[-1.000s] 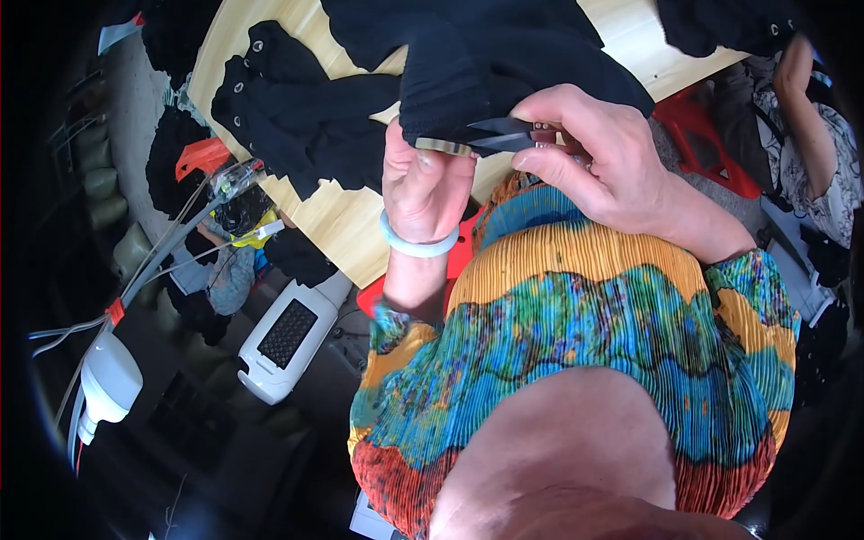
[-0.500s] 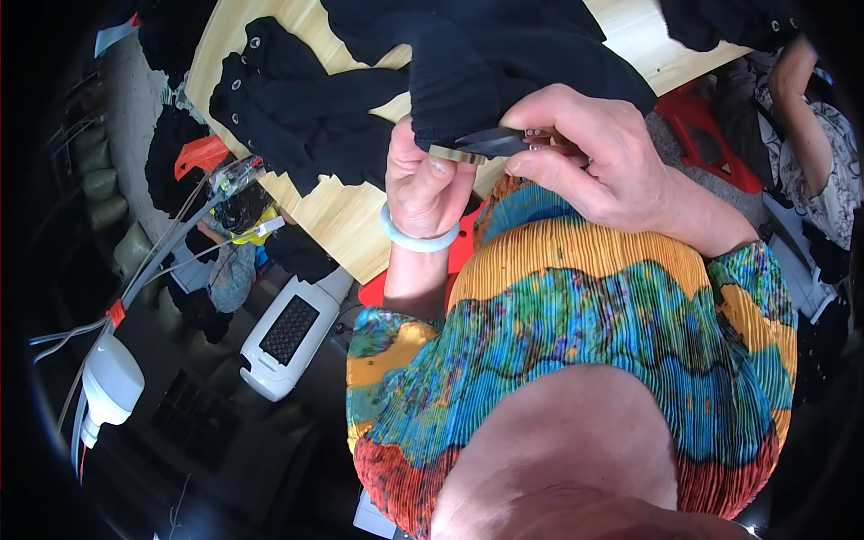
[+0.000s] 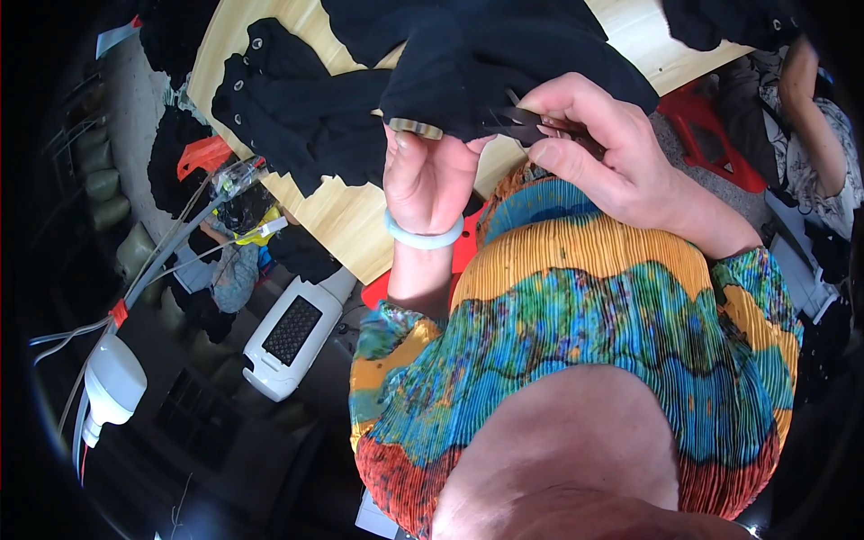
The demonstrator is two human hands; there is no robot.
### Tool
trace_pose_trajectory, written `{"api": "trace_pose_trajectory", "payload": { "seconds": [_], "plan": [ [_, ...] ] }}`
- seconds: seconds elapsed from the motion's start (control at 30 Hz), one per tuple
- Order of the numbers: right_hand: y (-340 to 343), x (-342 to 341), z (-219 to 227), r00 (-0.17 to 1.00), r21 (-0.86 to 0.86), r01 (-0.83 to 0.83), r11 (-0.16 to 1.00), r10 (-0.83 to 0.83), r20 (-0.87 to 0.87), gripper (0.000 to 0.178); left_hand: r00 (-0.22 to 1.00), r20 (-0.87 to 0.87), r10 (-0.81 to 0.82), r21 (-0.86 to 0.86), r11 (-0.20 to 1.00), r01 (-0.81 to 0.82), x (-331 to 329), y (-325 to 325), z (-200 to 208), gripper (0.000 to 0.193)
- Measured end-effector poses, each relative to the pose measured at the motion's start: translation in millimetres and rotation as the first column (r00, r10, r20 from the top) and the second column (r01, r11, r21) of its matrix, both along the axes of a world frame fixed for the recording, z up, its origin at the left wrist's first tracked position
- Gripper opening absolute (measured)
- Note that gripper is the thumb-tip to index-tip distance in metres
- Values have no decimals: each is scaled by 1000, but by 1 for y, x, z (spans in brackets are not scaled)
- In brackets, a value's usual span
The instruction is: Trimming loose threads around metal grommets on black garments using small scissors.
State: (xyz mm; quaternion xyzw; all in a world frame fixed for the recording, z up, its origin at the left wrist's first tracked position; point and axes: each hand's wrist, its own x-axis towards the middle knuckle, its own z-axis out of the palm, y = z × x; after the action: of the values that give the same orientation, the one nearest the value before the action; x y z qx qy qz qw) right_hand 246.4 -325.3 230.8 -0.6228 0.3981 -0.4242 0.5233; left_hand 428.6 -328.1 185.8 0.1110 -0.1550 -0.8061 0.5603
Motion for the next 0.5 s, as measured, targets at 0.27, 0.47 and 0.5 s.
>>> {"api": "trace_pose_trajectory", "payload": {
  "seconds": [0.27,0.47,0.5],
  "plan": [
    [-16,-4,-8,991,57,120,991,-123,50,18,998,59,10,165,986,-20,-9,-6,13,30],
    [-36,-2,-28,999,-27,24,999,-23,29,38,990,139,5,346,937,-53,-2,-9,8,27],
    [-39,-3,-32,999,-28,25,999,-24,29,38,993,108,-39,317,948,3,1,-10,6,35]
  ]
}}
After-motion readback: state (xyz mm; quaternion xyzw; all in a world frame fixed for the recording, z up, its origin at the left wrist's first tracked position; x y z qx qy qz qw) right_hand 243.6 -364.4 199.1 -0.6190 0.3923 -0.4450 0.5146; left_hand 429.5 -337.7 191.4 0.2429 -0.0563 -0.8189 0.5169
